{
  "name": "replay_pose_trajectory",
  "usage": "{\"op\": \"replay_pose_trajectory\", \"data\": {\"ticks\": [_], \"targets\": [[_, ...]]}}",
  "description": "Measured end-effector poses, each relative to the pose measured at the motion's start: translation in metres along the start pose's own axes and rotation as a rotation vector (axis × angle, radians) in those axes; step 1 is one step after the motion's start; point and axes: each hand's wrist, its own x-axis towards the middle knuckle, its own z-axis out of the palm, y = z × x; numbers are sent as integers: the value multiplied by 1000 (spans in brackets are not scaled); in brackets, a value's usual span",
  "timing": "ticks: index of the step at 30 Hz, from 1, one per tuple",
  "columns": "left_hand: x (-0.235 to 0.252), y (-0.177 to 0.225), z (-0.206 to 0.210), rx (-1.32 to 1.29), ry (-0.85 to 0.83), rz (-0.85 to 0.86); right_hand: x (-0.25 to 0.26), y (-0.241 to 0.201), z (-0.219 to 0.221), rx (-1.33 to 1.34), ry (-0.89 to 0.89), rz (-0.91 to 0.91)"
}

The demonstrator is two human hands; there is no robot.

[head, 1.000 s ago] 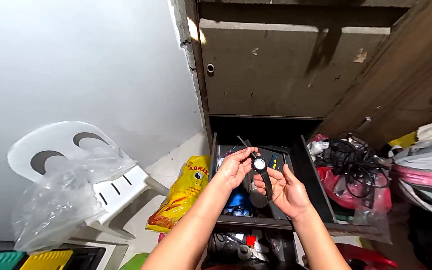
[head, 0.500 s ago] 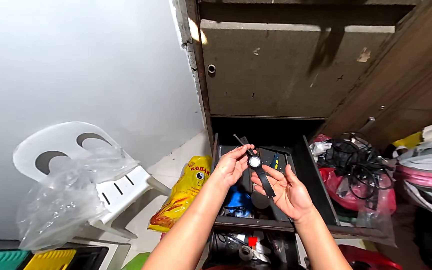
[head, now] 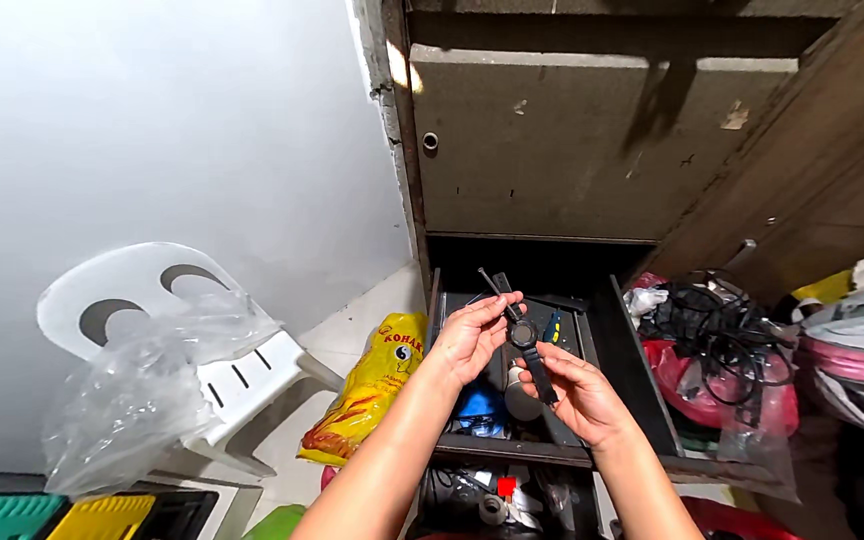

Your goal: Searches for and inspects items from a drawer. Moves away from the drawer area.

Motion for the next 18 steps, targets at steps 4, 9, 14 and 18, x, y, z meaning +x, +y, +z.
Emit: {"op": "replay_pose_trajectory", "data": {"ticks": [4, 9, 14, 18], "targets": [[-5, 3, 1, 1, 9, 10, 1, 1, -2, -84, 26, 20], [-9, 4, -1, 4, 10, 5, 4, 4, 6, -422, 213, 106], [-13, -4, -4, 58, -52, 4, -1, 3, 10, -315, 70, 160], [-14, -13, -7, 256, -123, -105, 6, 8, -1, -96, 138, -166]]}}
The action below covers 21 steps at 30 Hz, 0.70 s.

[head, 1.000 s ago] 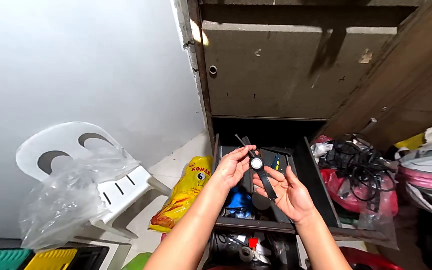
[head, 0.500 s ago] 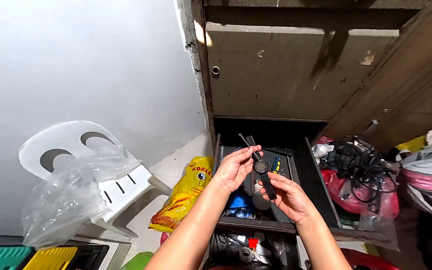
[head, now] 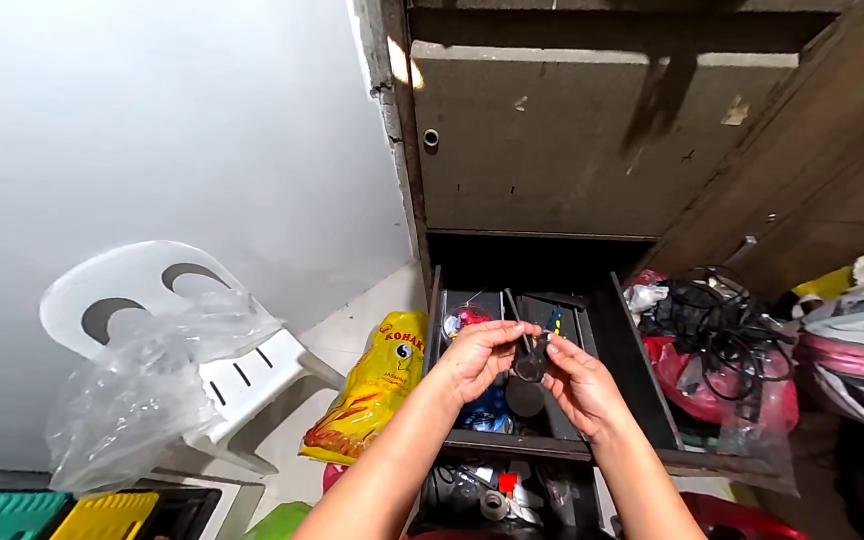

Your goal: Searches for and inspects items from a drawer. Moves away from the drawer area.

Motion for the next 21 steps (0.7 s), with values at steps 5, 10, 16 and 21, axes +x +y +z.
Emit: {"op": "replay_pose_trajectory", "data": {"ticks": [5, 10, 16, 21], "targets": [[-3, -6, -1, 264, -88, -68, 1, 6, 0, -106, 102, -222], [0, -3, -2, 310, -137, -123, -1, 7, 1, -197, 46, -227], [6, 8, 0, 356, -67, -249, -1, 6, 0, -303, 14, -181], [12, 16, 5, 273, 2, -259, -1, 9, -1, -427, 53, -296]]}}
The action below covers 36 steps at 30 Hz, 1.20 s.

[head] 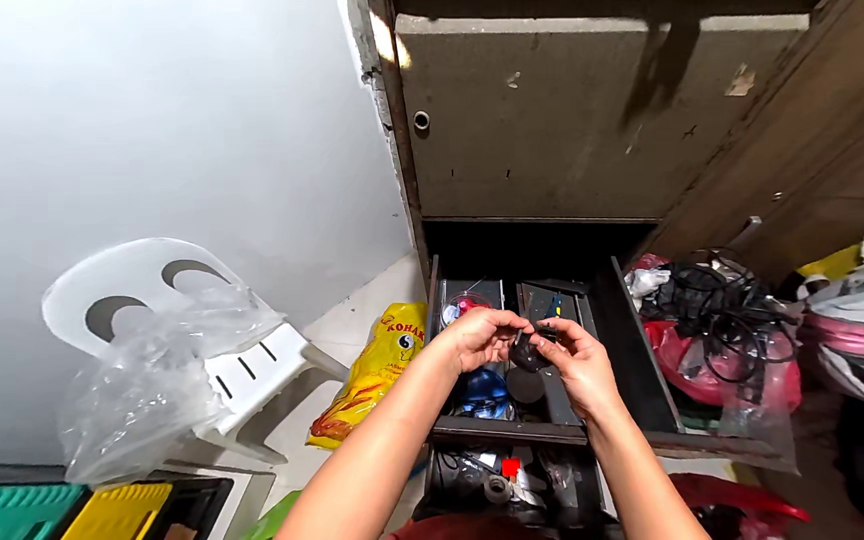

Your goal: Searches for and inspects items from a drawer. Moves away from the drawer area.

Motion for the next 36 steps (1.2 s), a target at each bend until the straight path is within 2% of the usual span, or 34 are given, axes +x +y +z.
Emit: {"op": "replay_pose_trajectory", "data": {"ticks": [3, 10, 16, 26, 28, 31, 36], "targets": [[5, 3, 1, -62, 25, 6, 0, -1, 2, -35, 57, -12], [4, 3, 16, -143, 22, 25, 3, -7, -1, 81, 128, 212], [1, 4, 25, -123, 84, 32, 4, -11, -1, 278, 151, 363], [-6, -1, 27, -25, 69, 81, 4, -16, 1, 342, 124, 408], [-6, -4, 25, -31, 65, 106, 3, -12, 1, 275, 100, 369], [-16, -6, 11, -108, 66, 234, 2, -4, -1, 19, 46, 249], [-90, -20, -56, -276, 264, 484, 3, -1, -7, -218, -109, 191]]}}
